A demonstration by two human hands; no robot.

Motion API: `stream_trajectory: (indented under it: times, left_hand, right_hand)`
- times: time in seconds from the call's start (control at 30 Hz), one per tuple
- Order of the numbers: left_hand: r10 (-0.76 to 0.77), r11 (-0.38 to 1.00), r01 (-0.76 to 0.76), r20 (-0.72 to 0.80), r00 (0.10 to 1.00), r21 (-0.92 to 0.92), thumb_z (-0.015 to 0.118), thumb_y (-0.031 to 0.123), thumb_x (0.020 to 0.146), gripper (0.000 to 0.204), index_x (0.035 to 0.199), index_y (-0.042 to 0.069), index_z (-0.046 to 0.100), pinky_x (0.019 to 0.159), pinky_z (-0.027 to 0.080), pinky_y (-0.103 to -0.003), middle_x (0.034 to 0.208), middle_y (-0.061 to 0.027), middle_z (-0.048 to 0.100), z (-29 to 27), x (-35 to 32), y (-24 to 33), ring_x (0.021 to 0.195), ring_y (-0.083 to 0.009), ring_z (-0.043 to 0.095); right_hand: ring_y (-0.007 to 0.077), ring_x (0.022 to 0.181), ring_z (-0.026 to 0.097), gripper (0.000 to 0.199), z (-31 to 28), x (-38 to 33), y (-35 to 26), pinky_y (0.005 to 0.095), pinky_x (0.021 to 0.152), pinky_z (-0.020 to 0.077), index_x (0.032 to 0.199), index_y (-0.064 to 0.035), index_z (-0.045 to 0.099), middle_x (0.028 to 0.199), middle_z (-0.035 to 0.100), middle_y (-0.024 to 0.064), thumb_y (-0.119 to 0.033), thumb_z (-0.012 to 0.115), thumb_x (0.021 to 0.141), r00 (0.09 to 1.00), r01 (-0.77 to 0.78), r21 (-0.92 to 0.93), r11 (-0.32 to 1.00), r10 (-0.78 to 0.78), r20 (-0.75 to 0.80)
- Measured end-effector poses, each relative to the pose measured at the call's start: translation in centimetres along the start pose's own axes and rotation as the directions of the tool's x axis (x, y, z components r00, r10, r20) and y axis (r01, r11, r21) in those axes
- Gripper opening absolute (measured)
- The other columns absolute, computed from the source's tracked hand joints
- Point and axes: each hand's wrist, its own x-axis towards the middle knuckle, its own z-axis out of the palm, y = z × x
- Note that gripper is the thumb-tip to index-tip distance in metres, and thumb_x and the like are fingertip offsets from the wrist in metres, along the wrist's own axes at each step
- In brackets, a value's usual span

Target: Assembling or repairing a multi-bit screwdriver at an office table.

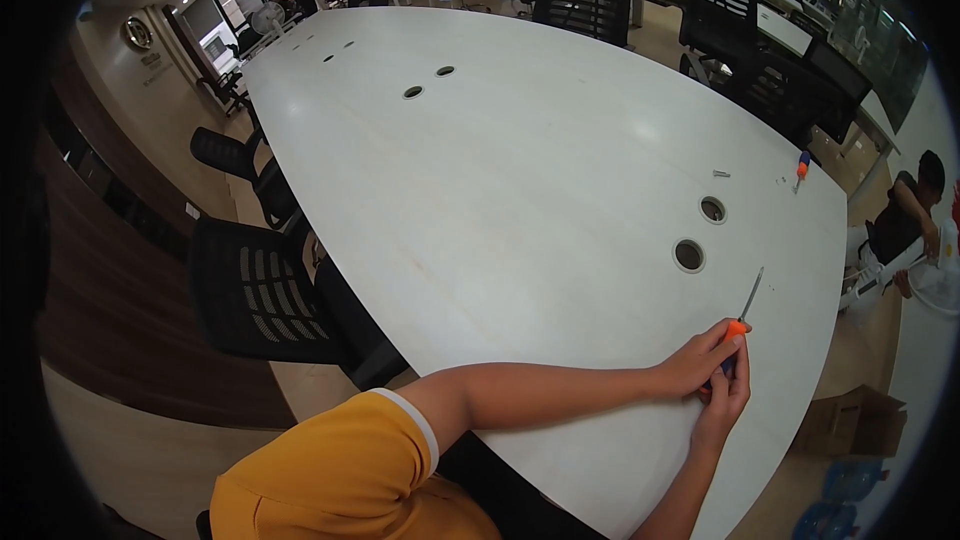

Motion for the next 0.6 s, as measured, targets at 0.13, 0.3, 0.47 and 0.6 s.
stream_trajectory:
  times: [0.13, 0.3, 0.47, 0.6]
  left_hand:
    - [-0.044, 0.999, 0.043, 0.003, 0.999, 0.014, 0.04, 0.045, 0.115, 0.047, 0.147, 0.011, 0.047, 0.083, 0.052, -0.031, 0.105, -0.0059, 0.06, 0.1, -0.3, 0.7, 0.092, -0.0136, 0.057]
    - [-0.007, 0.999, 0.007, -0.011, 1.0, 0.036, 0.04, 0.046, 0.115, 0.047, 0.142, 0.009, 0.048, 0.083, 0.051, -0.03, 0.104, -0.0058, 0.06, 0.1, 0.1, -0.1, 0.091, -0.0135, 0.056]
    - [-0.011, 1.0, 0.011, -0.001, 1.0, -0.01, 0.038, 0.051, 0.114, 0.052, 0.14, 0.007, 0.049, 0.084, 0.051, -0.03, 0.103, -0.0053, 0.06, 0.1, 0.5, -0.8, 0.092, -0.0134, 0.057]
    - [-0.042, 0.993, 0.043, 0.012, 0.999, -0.109, 0.031, 0.055, 0.114, 0.058, 0.141, 0.007, 0.049, 0.086, 0.051, -0.03, 0.102, -0.0048, 0.059, 0.1, 0.2, 0.0, 0.092, -0.0131, 0.056]
  right_hand:
    - [0.0207, 0.127, 0.061, 0.062, -0.7, 0.0, 0.3, 0.0319, 0.105, 0.0493, 0.158, 0.0059, 0.041, 0.146, 0.06, 0.0162, -0.01, 0.05, 0.098, 1.0, -0.029, -0.057, 0.998, 0.029, -0.007]
    - [0.0196, 0.123, 0.063, 0.064, -0.9, 0.2, 0.2, 0.0316, 0.103, 0.0508, 0.158, 0.0054, 0.043, 0.143, 0.062, 0.0149, -0.01, 0.05, 0.096, 0.998, -0.059, -0.049, 0.997, 0.06, 0.014]
    - [0.0209, 0.126, 0.06, 0.064, -1.1, 0.2, 0.7, 0.0332, 0.109, 0.0465, 0.156, 0.005, 0.047, 0.145, 0.06, 0.0146, -0.008, 0.051, 0.093, 1.0, 0.01, -0.041, 0.999, -0.009, 0.03]
    - [0.0238, 0.131, 0.056, 0.065, -0.7, -0.1, 0.1, 0.0359, 0.115, 0.0415, 0.155, 0.0042, 0.049, 0.145, 0.057, 0.0139, -0.008, 0.054, 0.091, 0.992, 0.105, -0.097, 0.99, -0.098, 0.075]
